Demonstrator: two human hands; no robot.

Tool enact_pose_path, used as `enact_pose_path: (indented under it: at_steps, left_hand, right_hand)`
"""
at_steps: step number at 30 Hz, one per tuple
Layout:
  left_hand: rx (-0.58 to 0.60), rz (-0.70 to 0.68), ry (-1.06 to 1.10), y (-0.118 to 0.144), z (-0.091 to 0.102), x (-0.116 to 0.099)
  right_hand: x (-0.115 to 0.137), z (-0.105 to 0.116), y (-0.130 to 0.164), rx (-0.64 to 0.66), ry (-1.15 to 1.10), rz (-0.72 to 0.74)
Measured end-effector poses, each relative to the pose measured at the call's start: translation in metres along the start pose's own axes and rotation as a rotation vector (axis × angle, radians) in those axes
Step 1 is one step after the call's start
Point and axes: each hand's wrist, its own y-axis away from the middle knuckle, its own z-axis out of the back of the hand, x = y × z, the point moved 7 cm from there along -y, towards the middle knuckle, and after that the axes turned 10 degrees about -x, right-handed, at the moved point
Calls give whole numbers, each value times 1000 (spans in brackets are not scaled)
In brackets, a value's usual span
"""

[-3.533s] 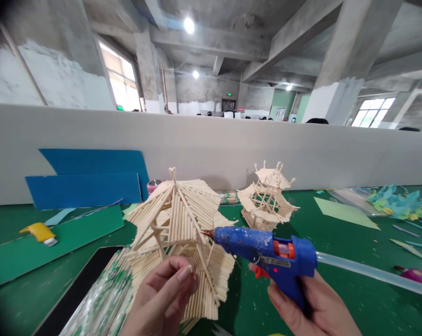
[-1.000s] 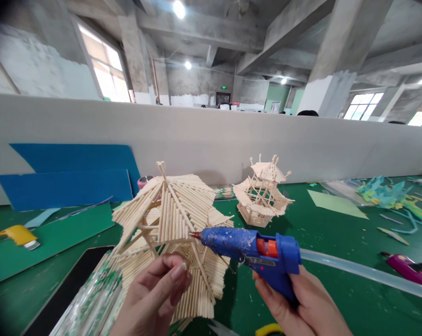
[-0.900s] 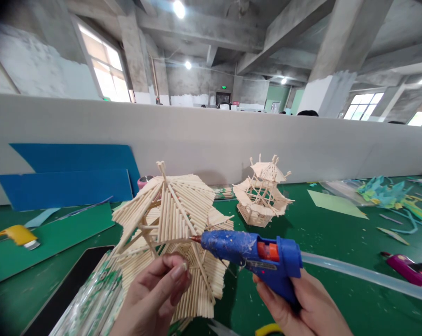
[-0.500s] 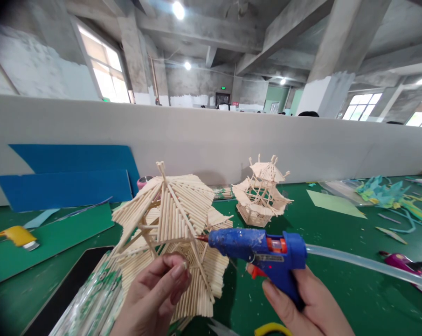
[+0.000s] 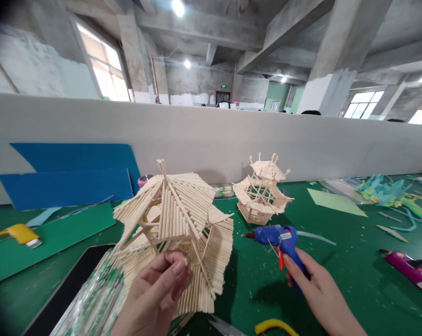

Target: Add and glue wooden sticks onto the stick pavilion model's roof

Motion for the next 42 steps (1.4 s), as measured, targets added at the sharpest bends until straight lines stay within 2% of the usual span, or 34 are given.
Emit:
enact_pose_path:
  at_steps: [1, 4, 6, 7, 9, 11, 12, 16, 18, 20, 23, 29, 33, 38, 42]
  left_hand:
    - [-2, 15, 15, 1, 0, 0]
    - [-6, 75, 54, 2, -2, 3]
    - [-12, 119, 66, 4, -3, 4]
    - [-20, 143, 71, 5, -3, 5]
    - [-32, 192, 79, 7, -4, 8]
    - [-14, 237, 77, 8, -5, 12]
    - [9, 261, 69, 9, -7, 15]
    - [118, 308, 54, 12, -11, 23]
    - [156, 304, 63, 13, -12, 25]
    - [181, 302, 70, 14, -13, 24]
    - [193, 313, 69, 16, -14, 22]
    - [219, 362, 84, 21, -18, 19]
    - [236, 347, 83, 19, -16, 19]
    - [204, 281, 58, 16, -11, 12]
    - [172, 239, 60, 13, -11, 6]
  right_hand:
    - [-16, -1, 0, 29, 118, 10]
    - [-62, 3, 4, -8, 353, 37]
    - [-79, 5, 9, -54, 485, 68]
    - [-79, 6, 12, -83, 549, 104]
    - [-61, 6, 17, -143, 635, 209]
    - [-20, 2, 22, -194, 597, 338]
    - [7, -3, 25, -199, 507, 420]
    - [118, -34, 47, -42, 155, 770]
    - [155, -46, 55, -7, 63, 861]
    - [177, -52, 59, -23, -28, 936]
    - [186, -59, 60, -29, -74, 1002]
    - [175, -66, 53, 24, -49, 953]
    - [180, -65, 50, 9, -103, 949]
    - [188, -66, 41, 6, -135, 937]
    - [192, -66, 28, -94, -75, 936]
